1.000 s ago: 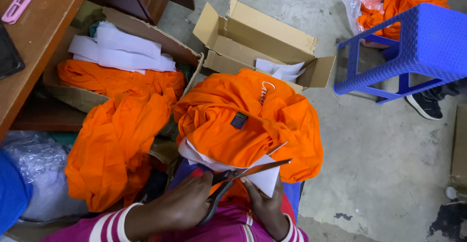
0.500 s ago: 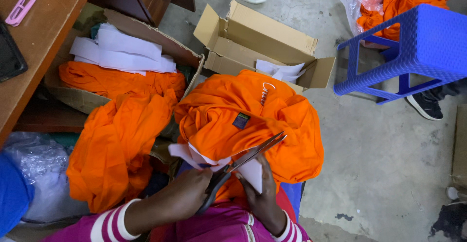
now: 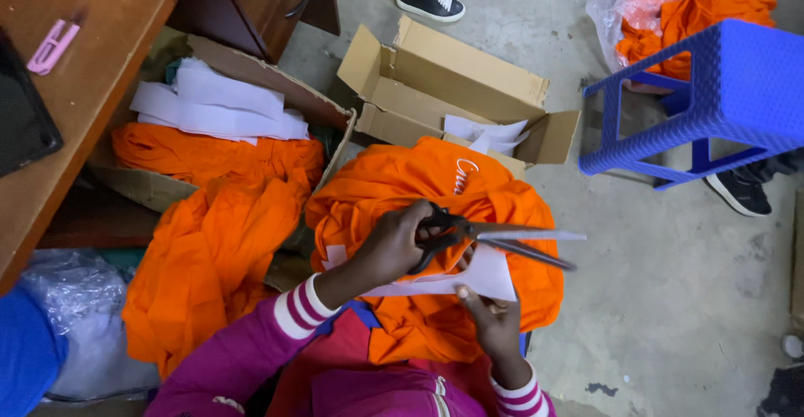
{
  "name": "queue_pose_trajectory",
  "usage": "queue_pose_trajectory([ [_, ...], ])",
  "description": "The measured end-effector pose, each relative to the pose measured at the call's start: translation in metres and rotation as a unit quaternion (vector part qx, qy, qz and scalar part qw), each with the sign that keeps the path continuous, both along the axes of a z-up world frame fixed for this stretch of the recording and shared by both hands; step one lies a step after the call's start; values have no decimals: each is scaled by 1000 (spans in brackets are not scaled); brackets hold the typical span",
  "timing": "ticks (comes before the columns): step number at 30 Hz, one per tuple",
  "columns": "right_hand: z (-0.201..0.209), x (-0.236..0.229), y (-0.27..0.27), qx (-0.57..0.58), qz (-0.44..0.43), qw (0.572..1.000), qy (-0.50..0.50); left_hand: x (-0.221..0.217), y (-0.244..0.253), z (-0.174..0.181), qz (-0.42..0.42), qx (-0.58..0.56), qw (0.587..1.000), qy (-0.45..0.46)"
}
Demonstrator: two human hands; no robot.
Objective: The person uses scissors to cut a white paper template into a specific shape. They repeatedly position the paper over a pile of orange t-shirts and trim the edges. The cut pieces are placed into a nearby cardboard box.
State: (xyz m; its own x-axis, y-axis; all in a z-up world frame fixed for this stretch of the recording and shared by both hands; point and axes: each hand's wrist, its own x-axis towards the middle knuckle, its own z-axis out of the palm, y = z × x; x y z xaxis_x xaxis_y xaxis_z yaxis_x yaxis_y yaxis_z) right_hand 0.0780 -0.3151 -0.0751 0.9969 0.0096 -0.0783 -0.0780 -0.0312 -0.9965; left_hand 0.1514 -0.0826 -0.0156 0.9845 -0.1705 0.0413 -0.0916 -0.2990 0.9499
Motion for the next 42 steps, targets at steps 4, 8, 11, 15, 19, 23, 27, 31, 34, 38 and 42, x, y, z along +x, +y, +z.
queue_pose_trajectory([
  [4, 39, 31, 16, 233, 69, 969, 51, 28, 21, 12, -52, 23, 995, 80],
  [8, 12, 59, 15, 401, 163, 901, 4, 34, 23, 29, -65, 53, 980, 178],
  [11, 18, 80, 21, 446, 182, 877, -9, 46, 21, -6, -8, -43, 974, 222],
  [15, -8, 80, -12, 475, 204, 856, 10, 80, 60, -35, 64, -190, 947, 250],
  [19, -44, 77, -51, 492, 254, 832, 39, 106, 150, 4, 184, 173, 966, -55],
  [23, -51, 83, -59, 461, 265, 847, 20, 118, 229, 49, 270, 423, 841, -205],
  [27, -49, 88, -47, 453, 233, 860, 35, 126, 264, 75, 335, 541, 726, -260],
  [31, -47, 94, -39, 436, 242, 866, 23, 134, 272, 52, 327, 436, 798, -257],
  [34, -41, 93, -33, 425, 236, 873, 25, 141, 285, 5, 314, 481, 784, -234],
  [38, -40, 91, -36, 418, 242, 875, 33, 121, 285, -38, 327, 482, 802, -130],
  [42, -44, 87, -40, 403, 220, 887, 41, 75, 293, -71, 320, 471, 815, -104],
])
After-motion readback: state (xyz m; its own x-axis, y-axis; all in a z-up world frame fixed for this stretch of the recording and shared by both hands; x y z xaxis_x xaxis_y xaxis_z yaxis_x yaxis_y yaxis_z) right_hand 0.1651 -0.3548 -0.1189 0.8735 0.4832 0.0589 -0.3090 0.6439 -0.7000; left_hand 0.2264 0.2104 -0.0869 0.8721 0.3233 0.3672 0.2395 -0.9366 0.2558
